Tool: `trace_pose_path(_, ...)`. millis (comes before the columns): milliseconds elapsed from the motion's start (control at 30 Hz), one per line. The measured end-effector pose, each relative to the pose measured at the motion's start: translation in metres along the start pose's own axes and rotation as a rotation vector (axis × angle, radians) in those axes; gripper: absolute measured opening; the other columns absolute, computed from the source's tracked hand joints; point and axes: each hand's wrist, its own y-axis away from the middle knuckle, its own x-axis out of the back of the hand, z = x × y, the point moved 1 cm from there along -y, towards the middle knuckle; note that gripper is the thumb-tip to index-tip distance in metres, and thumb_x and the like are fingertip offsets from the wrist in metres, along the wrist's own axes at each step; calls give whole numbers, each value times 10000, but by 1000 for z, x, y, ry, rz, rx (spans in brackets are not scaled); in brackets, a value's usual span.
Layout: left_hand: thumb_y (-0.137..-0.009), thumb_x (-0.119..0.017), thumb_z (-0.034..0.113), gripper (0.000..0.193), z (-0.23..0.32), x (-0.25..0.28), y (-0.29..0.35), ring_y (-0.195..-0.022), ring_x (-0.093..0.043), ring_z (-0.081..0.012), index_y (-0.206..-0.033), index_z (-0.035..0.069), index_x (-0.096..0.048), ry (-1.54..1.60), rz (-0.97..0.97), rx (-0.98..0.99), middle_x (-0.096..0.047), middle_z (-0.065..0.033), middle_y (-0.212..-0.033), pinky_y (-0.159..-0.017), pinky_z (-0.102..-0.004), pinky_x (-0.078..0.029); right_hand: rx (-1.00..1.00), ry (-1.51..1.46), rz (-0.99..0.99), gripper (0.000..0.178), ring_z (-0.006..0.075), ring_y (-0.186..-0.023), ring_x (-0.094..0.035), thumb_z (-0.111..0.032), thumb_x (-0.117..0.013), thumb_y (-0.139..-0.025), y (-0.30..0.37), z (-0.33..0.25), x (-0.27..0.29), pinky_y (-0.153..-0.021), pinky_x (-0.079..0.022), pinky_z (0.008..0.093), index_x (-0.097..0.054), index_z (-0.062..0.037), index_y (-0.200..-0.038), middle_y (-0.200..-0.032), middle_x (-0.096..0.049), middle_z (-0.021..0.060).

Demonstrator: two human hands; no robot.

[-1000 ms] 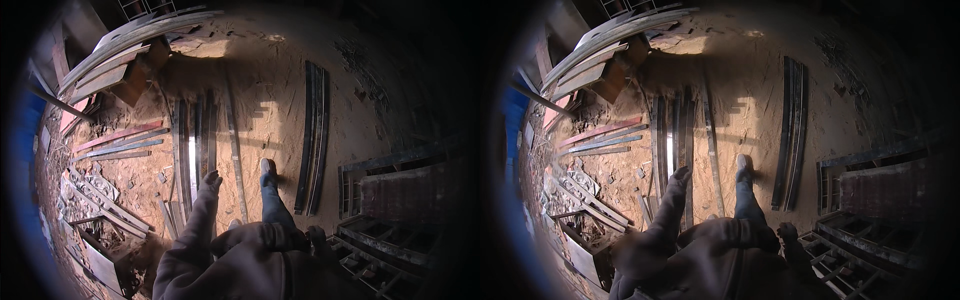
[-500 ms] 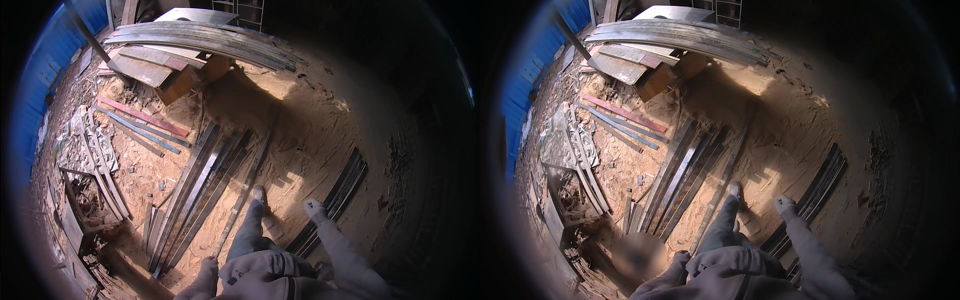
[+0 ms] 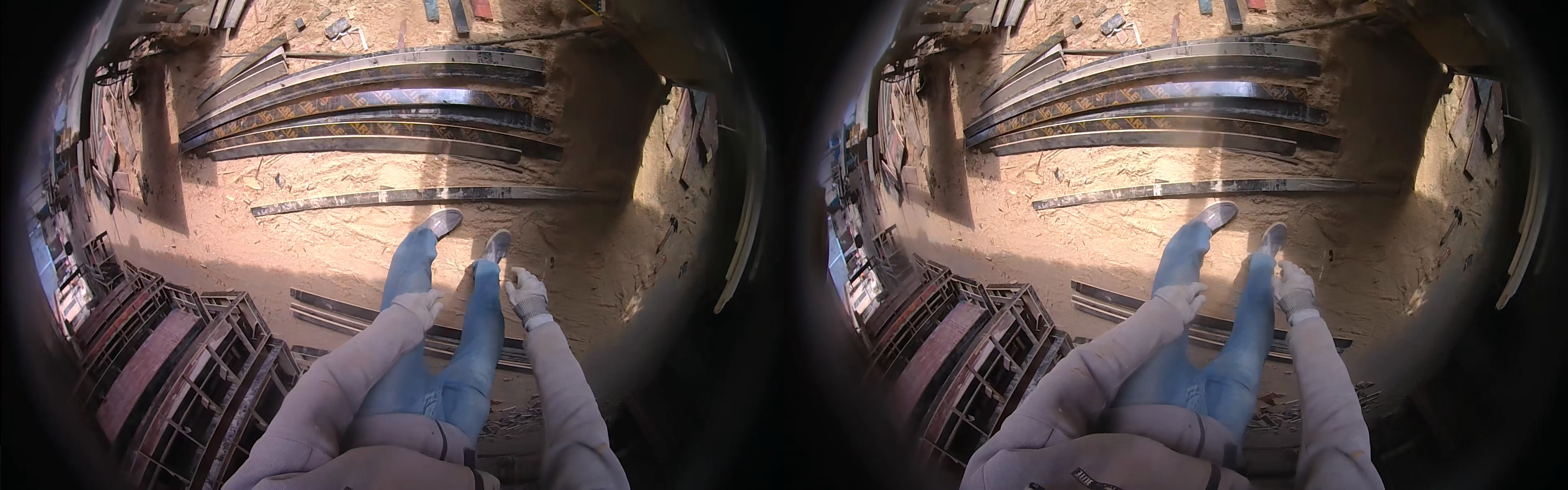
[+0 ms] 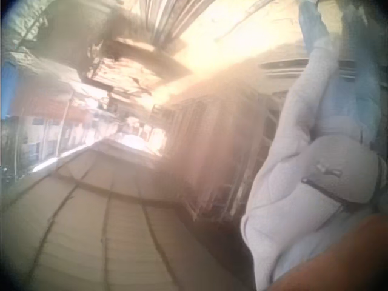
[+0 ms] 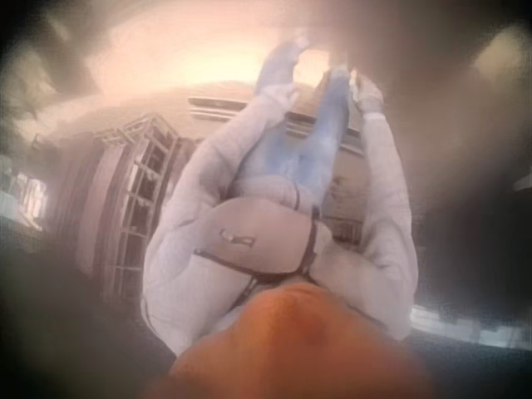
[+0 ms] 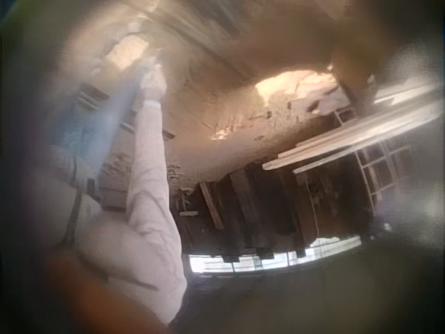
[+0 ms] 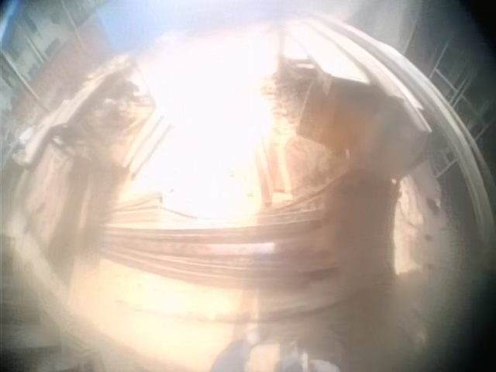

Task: The person uses a table saw to cut long wooden planks into shorter pieces. They feed each plank through the saw, collect the cut pieces, and stack them on the table. The person also moves a stack of cut pieces to a nearby pile.

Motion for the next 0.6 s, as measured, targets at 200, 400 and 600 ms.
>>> trace_pose_path(200,-980,-681,340,332,-48,-69,-7,-849,-744,-306,-1258,163,-720,238,230,196,-769,-105,-912,-776,-416,-580,346,431,127,628,359,-1299,-578,-289,-703,-890,-229,41,-74,-1105,-455,470,-541,-50,-1448,-1385,-622,179)
trace_pose_path(400,-894,-793,170,291,-52,-79,22,-502,-649,-204,-1176,107,-757,558,557,187,-681,-26,-637,-514,-333,-540,490,580,216,742,368,-1269,-580,-228,-810,-804,-394,25,-136,-1082,-454,464,-506,-33,-1452,-1339,-628,190)
trace_pose_path(600,-882,-801,170,306,-25,-90,34,-523,-667,-218,-1181,119,-755,485,656,149,-689,-26,-649,-515,-328,-540,718,721,144,239,315,-1016,-663,-180,-690,-842,-324,-12,-90,-883,-522,445,-698,-93,-1065,-1094,-695,130)
